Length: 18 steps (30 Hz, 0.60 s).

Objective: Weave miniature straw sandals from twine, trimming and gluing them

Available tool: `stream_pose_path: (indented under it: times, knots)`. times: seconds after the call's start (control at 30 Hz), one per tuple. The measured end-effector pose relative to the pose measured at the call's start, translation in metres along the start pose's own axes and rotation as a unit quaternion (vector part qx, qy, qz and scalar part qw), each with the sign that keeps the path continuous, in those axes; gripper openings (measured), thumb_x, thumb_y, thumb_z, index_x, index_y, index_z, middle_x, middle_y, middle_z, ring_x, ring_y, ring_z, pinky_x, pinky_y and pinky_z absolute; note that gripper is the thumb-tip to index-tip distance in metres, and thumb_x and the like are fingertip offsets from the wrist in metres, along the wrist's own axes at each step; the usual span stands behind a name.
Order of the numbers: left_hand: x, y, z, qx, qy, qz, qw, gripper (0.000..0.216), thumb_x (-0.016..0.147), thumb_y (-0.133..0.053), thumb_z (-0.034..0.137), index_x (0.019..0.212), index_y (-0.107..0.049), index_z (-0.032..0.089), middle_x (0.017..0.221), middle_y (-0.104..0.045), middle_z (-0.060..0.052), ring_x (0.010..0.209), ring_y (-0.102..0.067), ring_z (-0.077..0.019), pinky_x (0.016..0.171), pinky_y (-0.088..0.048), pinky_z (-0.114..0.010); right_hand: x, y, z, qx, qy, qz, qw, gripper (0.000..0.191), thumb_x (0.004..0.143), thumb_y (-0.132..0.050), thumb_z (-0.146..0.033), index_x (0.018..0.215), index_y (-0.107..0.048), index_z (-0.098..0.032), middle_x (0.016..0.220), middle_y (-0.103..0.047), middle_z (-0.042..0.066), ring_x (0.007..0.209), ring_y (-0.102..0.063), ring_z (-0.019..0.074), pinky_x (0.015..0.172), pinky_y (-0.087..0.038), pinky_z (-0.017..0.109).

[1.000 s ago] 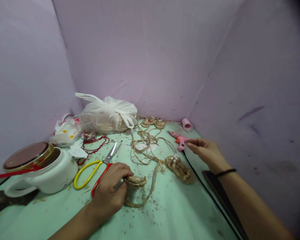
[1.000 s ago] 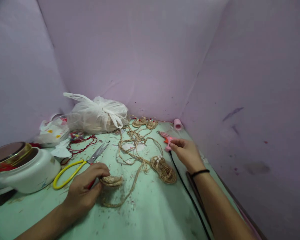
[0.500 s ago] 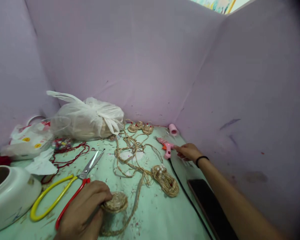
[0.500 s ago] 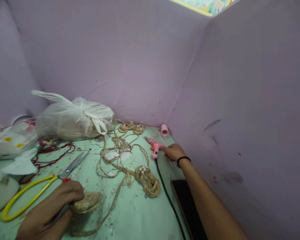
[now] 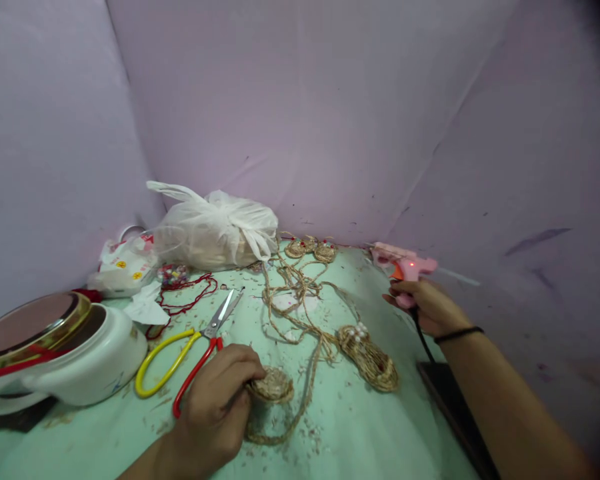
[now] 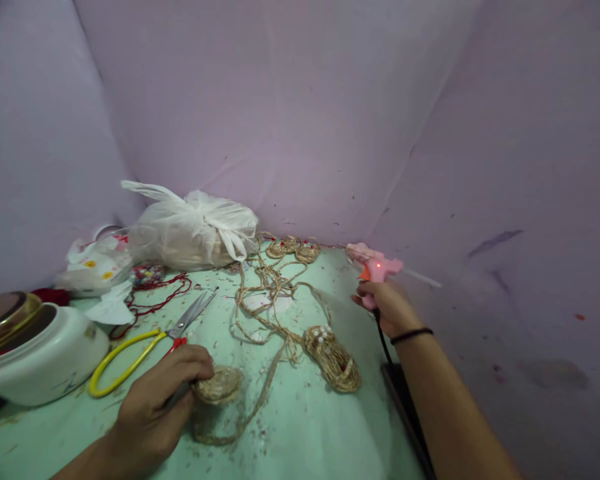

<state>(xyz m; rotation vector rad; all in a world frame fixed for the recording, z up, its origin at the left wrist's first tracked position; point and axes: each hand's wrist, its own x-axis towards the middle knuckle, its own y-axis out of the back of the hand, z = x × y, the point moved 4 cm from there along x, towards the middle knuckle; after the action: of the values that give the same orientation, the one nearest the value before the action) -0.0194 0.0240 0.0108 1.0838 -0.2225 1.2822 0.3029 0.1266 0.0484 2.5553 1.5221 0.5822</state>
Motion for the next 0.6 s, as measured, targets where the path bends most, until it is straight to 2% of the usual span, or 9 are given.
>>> stream_pose_path:
  times: [0.07,0.13,0.17,0.23,0.3,0.43,0.5,0.6]
  knots:
    - [0.001,0.0,0.0,-0.006,-0.005,-0.001,1.0,0.03,0.071,-0.04,-0.002,0.091,-0.052,0.018,0.085,-0.058,-0.006,0.084,-0.056,-0.0168,0.072,-0.049,-0.029,-0.035,0.002,-0.016,0.025,-0.024,-0.03,0.999,0.007,0.068,-0.06,-0.019,0.075,-0.06,-0.017,0.066,-0.059,0.002,0.052,-0.053,0.0135,0.045,-0.048,0.026]
    - [0.002,0.0,-0.001,-0.011,-0.005,-0.005,1.0,0.029,0.071,-0.041,-0.001,0.09,-0.052,0.018,0.085,-0.058,-0.006,0.084,-0.057,-0.0166,0.072,-0.049,-0.029,-0.077,0.0,-0.029,0.069,-0.024,-0.089,0.993,0.021,0.067,-0.061,-0.023,0.087,-0.06,-0.019,0.076,-0.06,0.003,0.055,-0.051,0.013,0.043,-0.044,0.023]
    - [0.003,0.0,-0.002,-0.012,0.0,-0.006,1.0,0.028,0.072,-0.041,-0.001,0.089,-0.053,0.018,0.085,-0.059,-0.006,0.083,-0.057,-0.0165,0.071,-0.049,-0.029,-0.097,-0.001,-0.034,0.081,-0.018,-0.122,0.989,0.024,0.069,-0.06,-0.028,0.092,-0.059,-0.019,0.072,-0.059,0.002,0.052,-0.049,0.0126,0.042,-0.043,0.023]
    - [0.003,0.0,-0.002,-0.011,0.012,-0.006,1.0,0.026,0.072,-0.041,0.0,0.087,-0.054,0.018,0.084,-0.059,-0.006,0.082,-0.058,-0.0161,0.07,-0.049,-0.028,-0.133,-0.004,-0.036,0.07,-0.007,-0.186,0.98,0.025,0.073,-0.057,-0.036,0.092,-0.06,-0.019,0.061,-0.054,0.0,0.051,-0.048,0.0134,0.044,-0.044,0.024]
    - [0.003,0.0,-0.002,-0.013,0.021,0.001,1.0,0.025,0.072,-0.04,0.001,0.084,-0.054,0.018,0.082,-0.06,-0.006,0.08,-0.058,-0.0156,0.07,-0.049,-0.028,-0.156,-0.004,-0.029,0.037,-0.002,-0.221,0.974,0.024,0.074,-0.056,-0.039,0.087,-0.062,-0.02,0.062,-0.057,0.001,0.051,-0.052,0.0148,0.044,-0.046,0.025]
    - [0.006,0.0,0.0,-0.02,0.038,0.01,0.999,0.023,0.071,-0.042,0.003,0.08,-0.057,0.017,0.079,-0.062,-0.005,0.077,-0.06,-0.0154,0.068,-0.05,-0.027,-0.172,0.0,-0.006,-0.036,0.018,-0.248,0.968,0.022,0.075,-0.055,-0.04,0.085,-0.067,-0.024,0.08,-0.067,0.004,0.073,-0.063,0.023,0.064,-0.054,0.034]
    - [0.007,0.0,-0.001,-0.024,0.063,0.011,0.998,0.019,0.072,-0.043,0.005,0.076,-0.057,0.017,0.076,-0.062,-0.005,0.074,-0.06,-0.0153,0.066,-0.05,-0.027,-0.174,-0.001,0.004,-0.058,0.026,-0.264,0.962,0.023,0.074,-0.056,-0.04,0.088,-0.068,-0.025,0.091,-0.068,0.006,0.085,-0.063,0.0267,0.074,-0.053,0.039]
    - [0.009,0.0,-0.003,-0.035,0.09,0.016,0.995,0.015,0.072,-0.046,0.008,0.073,-0.058,0.017,0.074,-0.063,-0.004,0.072,-0.06,-0.015,0.064,-0.049,-0.026,-0.178,-0.005,0.014,-0.071,0.026,-0.277,0.958,0.026,0.075,-0.057,-0.038,0.095,-0.068,-0.027,0.099,-0.068,0.007,0.092,-0.062,0.0281,0.08,-0.05,0.042]
